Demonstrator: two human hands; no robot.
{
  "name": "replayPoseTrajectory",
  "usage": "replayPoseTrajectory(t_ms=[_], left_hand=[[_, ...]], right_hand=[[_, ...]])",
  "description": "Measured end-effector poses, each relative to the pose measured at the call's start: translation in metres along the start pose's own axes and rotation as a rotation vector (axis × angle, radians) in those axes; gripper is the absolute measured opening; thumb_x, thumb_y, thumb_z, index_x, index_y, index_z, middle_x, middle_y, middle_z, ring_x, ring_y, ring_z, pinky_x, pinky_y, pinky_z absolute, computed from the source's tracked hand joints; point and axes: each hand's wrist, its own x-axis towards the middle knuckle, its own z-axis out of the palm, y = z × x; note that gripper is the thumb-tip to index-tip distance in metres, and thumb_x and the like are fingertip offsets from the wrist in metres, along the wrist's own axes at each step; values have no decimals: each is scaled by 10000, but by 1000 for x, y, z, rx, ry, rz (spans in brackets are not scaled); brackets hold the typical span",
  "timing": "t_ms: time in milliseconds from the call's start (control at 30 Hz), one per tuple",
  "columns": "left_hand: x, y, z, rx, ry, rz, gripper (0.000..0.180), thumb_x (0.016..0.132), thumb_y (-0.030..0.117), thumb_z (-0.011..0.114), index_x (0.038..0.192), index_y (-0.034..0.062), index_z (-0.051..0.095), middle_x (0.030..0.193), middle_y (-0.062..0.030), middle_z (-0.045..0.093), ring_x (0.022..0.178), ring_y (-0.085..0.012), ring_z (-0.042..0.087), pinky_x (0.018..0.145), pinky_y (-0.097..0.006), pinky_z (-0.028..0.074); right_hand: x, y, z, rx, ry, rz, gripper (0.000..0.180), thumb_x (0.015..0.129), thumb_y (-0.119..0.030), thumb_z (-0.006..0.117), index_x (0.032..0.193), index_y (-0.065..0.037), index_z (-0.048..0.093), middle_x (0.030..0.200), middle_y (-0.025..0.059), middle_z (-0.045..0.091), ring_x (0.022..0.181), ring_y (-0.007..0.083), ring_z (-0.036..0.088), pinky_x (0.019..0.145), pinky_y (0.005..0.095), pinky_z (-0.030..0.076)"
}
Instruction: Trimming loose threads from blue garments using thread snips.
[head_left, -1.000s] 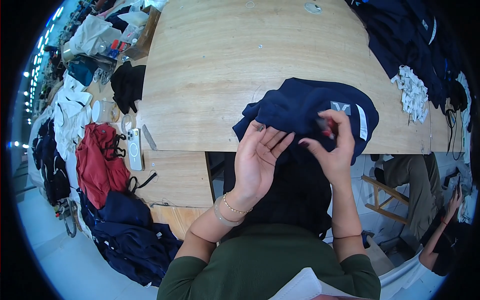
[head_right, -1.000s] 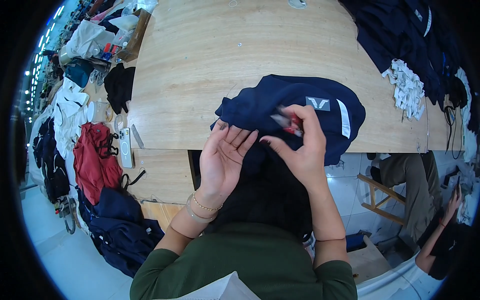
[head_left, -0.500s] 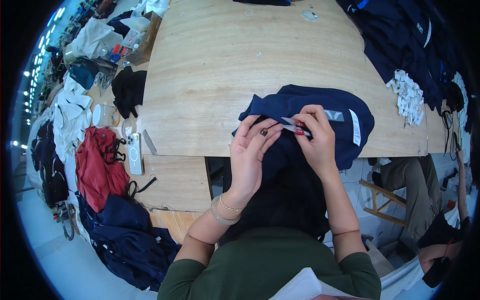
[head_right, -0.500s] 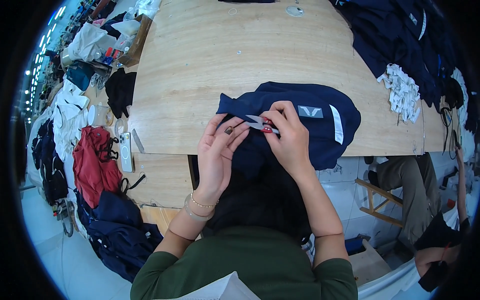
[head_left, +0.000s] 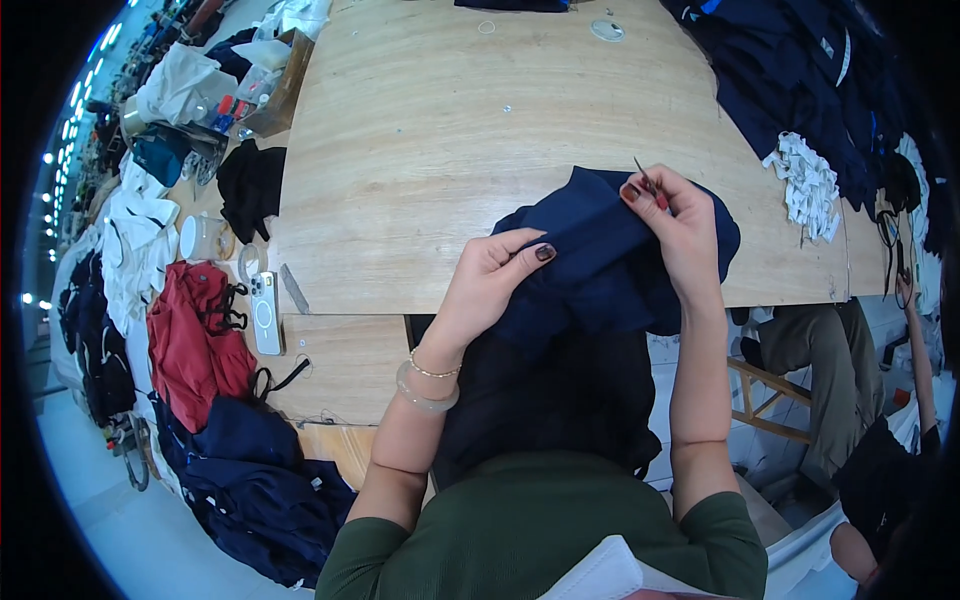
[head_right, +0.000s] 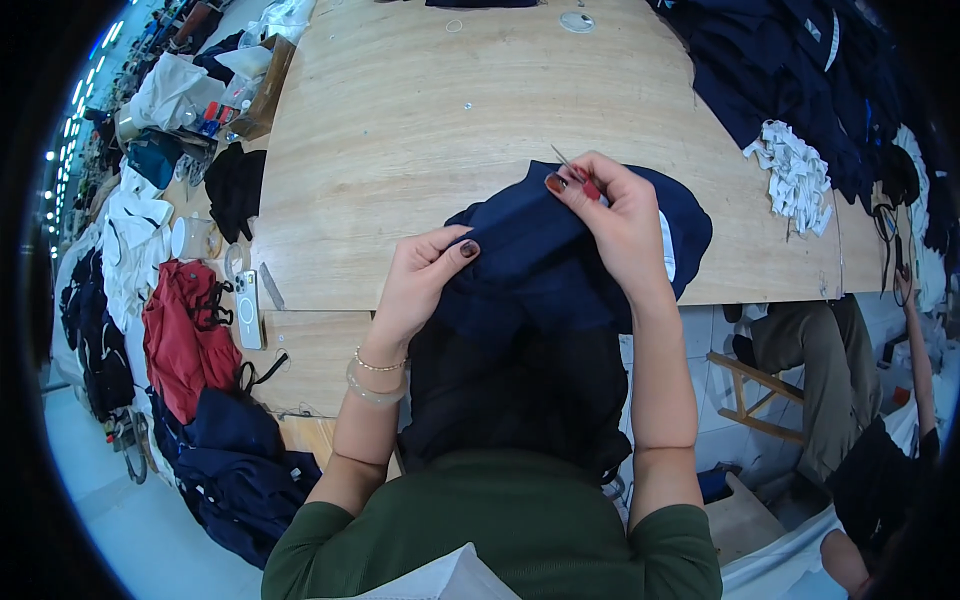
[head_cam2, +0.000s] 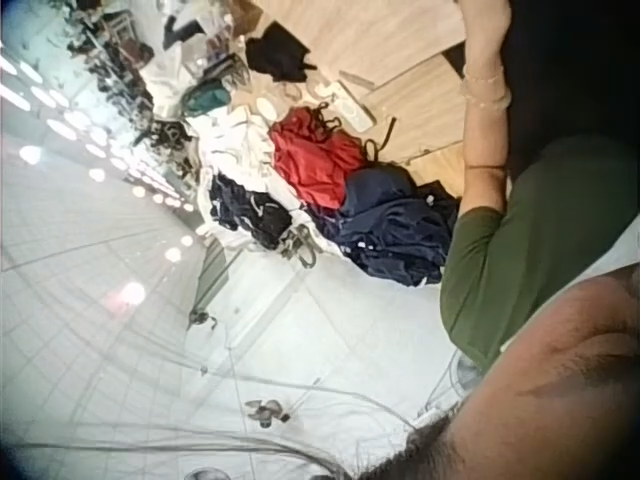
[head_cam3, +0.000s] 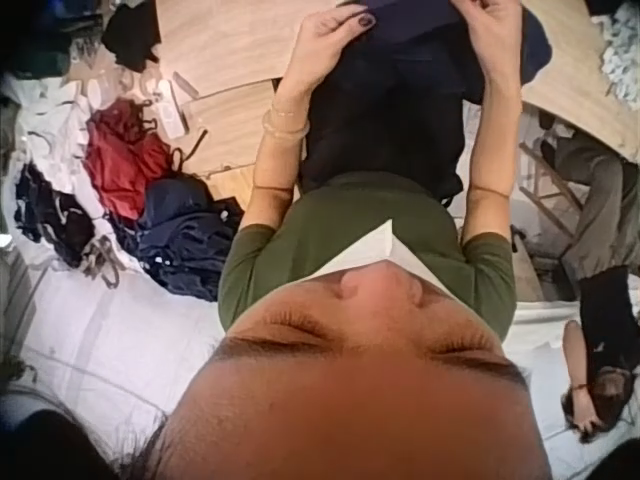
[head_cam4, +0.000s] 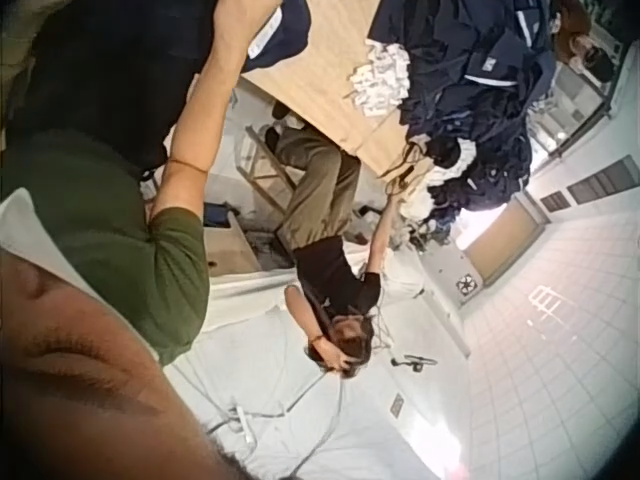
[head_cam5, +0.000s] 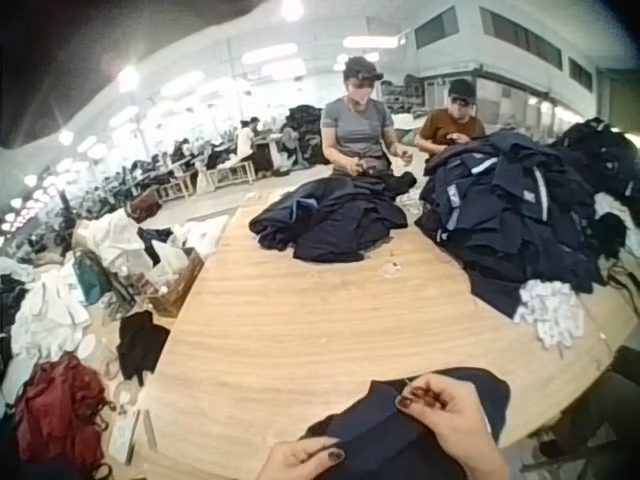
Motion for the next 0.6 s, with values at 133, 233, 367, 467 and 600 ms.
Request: replayPoseTrajectory(t_ms=[133,233,367,467,600], left_hand=[[-4,-3,-1,-400,-81,-212,205,962,165,596,1004,-11,692,869,6,668,797,-40,579,739,-186,455],[-7,0,4,-622,-22,-271,209,974,173,571,1009,-3,678,937,-9,668,866,-56,588,775,-192,450],[-6,2,8,-808,64,-283,256,990,151,514,1134,-39,609,1158,-87,639,1073,-129,581,919,-260,453],[-5,14,15,-930,10,-288,317,1004,172,475,1219,-44,557,1252,-122,600,1180,-186,547,1044,-323,402],[-5,16,18,-953,19,-280,363,1012,193,446,1271,-52,515,1304,-132,570,1238,-205,514,1105,-348,351]], right_hand=[[12,7,-1,-106,-75,17,139,863,-84,682,925,21,615,833,15,599,719,68,523,736,213,434],[10,-1,12,-349,78,-235,177,863,-95,687,984,11,614,894,32,616,743,83,554,742,211,442],[-8,0,6,-8,194,-163,251,823,-93,730,1026,6,620,949,57,637,820,105,602,741,215,462],[-27,3,-2,-190,168,-188,244,790,-64,752,990,15,636,913,64,628,802,109,597,719,223,469],[-42,0,8,-345,156,-278,221,740,-15,775,925,20,659,854,72,611,741,132,578,661,226,457]])
